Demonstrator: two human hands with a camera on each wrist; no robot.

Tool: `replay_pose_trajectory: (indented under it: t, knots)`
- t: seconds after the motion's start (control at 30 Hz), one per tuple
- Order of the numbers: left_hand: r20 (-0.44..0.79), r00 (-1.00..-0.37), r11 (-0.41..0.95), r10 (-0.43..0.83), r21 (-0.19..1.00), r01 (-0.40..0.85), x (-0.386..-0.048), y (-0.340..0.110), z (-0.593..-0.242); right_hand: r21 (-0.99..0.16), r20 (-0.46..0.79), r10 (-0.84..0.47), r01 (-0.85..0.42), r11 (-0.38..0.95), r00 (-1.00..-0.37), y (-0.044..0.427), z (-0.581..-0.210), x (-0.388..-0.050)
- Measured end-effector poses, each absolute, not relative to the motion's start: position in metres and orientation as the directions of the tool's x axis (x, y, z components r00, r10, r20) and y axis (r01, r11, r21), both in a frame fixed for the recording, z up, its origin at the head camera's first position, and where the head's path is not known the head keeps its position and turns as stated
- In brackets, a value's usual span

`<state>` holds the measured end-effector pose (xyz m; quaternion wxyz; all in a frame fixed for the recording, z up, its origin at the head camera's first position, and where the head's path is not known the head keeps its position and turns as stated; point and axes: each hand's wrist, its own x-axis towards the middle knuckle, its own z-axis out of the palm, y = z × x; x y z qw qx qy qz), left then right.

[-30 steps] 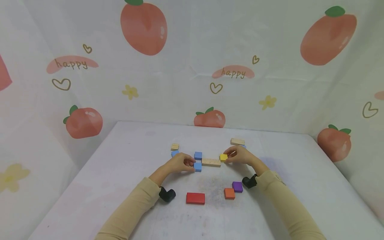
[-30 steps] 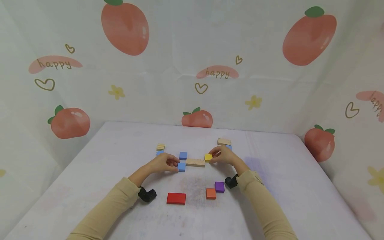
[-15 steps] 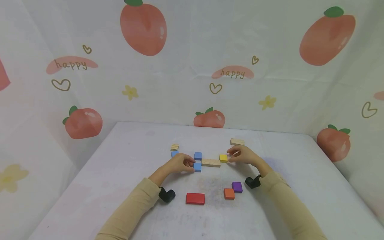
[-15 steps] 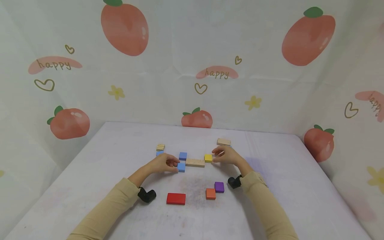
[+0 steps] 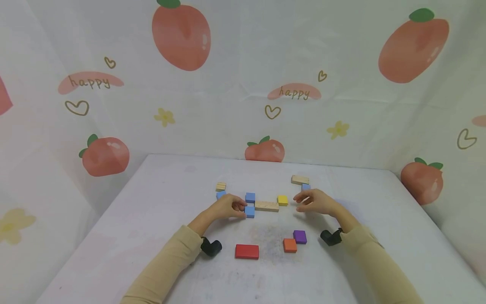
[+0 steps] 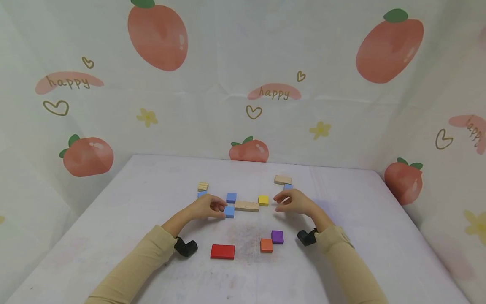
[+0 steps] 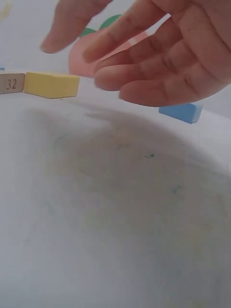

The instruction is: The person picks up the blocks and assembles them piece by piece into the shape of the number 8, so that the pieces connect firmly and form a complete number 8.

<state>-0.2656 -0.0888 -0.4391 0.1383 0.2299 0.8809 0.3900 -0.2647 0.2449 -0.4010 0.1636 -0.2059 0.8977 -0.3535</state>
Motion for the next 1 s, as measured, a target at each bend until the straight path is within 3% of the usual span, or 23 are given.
replay_pose_trajectory:
  t: [0.03,0.6,1.0]
  knots:
    - [-0.093,-0.867,0.61,0.489,0.748,0.264,-0.255,-0.086,-0.422,-0.704,-0.156,-0.493,-0.253,0.663,-0.856,0.246,-0.401,-0.263]
    - [-0.092,-0.871,0.618,0.483,0.74,0.265,-0.253,-0.085,-0.419,-0.741,-0.297,-0.61,-0.225,0.632,-0.735,0.254,-0.403,-0.236]
    - [-0.092,-0.872,0.616,0.481,0.743,0.262,-0.253,-0.086,-0.42,-0.756,-0.283,-0.674,-0.273,0.595,-0.683,0.251,-0.407,-0.223]
